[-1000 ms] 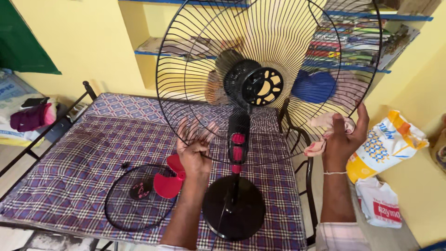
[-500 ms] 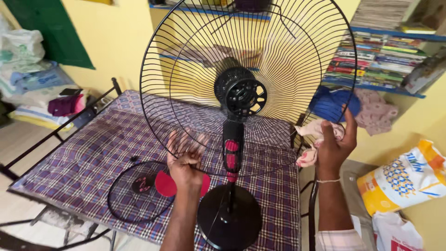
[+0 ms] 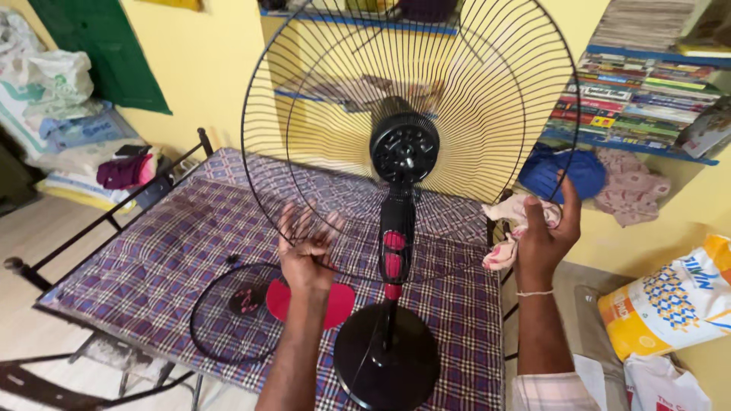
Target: The person wipes the fan stand and motor housing with a cloth, then attaches the front grill and secures it by tightening the central knob. The fan blades and rear grill remain on the bed.
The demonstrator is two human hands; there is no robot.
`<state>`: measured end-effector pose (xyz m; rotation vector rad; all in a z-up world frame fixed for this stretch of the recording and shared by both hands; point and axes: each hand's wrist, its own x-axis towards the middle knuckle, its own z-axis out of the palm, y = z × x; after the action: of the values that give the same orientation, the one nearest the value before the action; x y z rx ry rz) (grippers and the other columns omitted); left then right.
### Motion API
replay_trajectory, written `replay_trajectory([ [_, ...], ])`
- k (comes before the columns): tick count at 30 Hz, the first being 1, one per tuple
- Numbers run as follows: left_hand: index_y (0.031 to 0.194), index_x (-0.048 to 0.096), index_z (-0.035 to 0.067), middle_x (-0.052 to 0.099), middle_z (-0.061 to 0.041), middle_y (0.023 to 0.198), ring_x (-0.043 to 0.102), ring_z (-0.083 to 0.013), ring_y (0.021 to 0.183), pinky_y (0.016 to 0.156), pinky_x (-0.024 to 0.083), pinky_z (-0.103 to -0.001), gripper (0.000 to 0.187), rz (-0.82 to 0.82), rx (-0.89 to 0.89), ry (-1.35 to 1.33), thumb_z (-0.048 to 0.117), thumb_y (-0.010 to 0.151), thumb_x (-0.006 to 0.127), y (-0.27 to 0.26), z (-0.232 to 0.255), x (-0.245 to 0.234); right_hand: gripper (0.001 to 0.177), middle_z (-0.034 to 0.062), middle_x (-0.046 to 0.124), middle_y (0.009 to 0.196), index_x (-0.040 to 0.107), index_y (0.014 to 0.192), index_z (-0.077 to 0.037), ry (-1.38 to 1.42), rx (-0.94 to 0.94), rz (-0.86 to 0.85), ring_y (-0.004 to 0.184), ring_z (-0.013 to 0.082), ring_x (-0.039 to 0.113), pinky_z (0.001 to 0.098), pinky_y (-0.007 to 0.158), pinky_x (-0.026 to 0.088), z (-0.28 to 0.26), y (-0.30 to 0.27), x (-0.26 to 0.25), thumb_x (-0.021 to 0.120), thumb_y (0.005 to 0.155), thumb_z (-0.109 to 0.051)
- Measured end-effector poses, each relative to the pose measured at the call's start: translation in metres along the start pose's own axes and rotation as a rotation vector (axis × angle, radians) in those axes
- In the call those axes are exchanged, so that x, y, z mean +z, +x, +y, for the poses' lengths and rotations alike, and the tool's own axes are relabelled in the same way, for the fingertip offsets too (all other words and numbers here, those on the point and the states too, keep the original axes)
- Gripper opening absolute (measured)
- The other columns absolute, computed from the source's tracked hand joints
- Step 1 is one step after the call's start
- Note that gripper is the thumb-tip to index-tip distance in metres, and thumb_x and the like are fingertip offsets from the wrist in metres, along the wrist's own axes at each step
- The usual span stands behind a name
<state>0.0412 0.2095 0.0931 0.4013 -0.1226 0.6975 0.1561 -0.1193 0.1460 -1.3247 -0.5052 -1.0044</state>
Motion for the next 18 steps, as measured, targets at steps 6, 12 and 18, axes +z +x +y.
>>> replay_trajectory([
  [6,0.152,0.035,0.009,0.041,-0.025,0.155,0.057,-0.0541,0.125,0.101,0.054,-0.064,0.101,0.028,-0.034,0.005,-0.021,0.056,0.038,0.001,-0.011,-0.003,0.052,0.0093,0.061,0.142,0.055,0.145,0.006,-0.056,-0.002,0.01,0.124,0.0154,0.057,0.0292,0.11,0.047,0.016,-0.002,-0.009,0.074,0.098,-0.006],
  [12,0.154,0.033,0.007,0.042,-0.028,0.155,0.058,-0.0552,0.125,0.101,0.052,-0.062,0.1,0.001,-0.026,-0.016,-0.022,0.058,0.038,0.001,-0.017,-0.007,0.056,0.0077,0.061,0.139,0.054,0.147,0.005,-0.02,0.062,0.029,0.115,0.0126,0.058,0.0266,0.102,0.049,0.02,-0.007,-0.012,0.075,0.097,-0.008],
  [18,0.152,0.036,0.009,0.042,-0.027,0.155,0.057,-0.0541,0.127,0.103,0.053,-0.063,0.099,0.009,-0.046,-0.02,-0.022,0.058,0.038,0.005,-0.019,-0.01,0.055,0.0078,0.06,0.144,0.054,0.148,0.005,-0.008,0.034,0.01,0.12,0.0126,0.059,0.0263,0.106,0.049,0.012,-0.004,-0.007,0.073,0.098,-0.007],
])
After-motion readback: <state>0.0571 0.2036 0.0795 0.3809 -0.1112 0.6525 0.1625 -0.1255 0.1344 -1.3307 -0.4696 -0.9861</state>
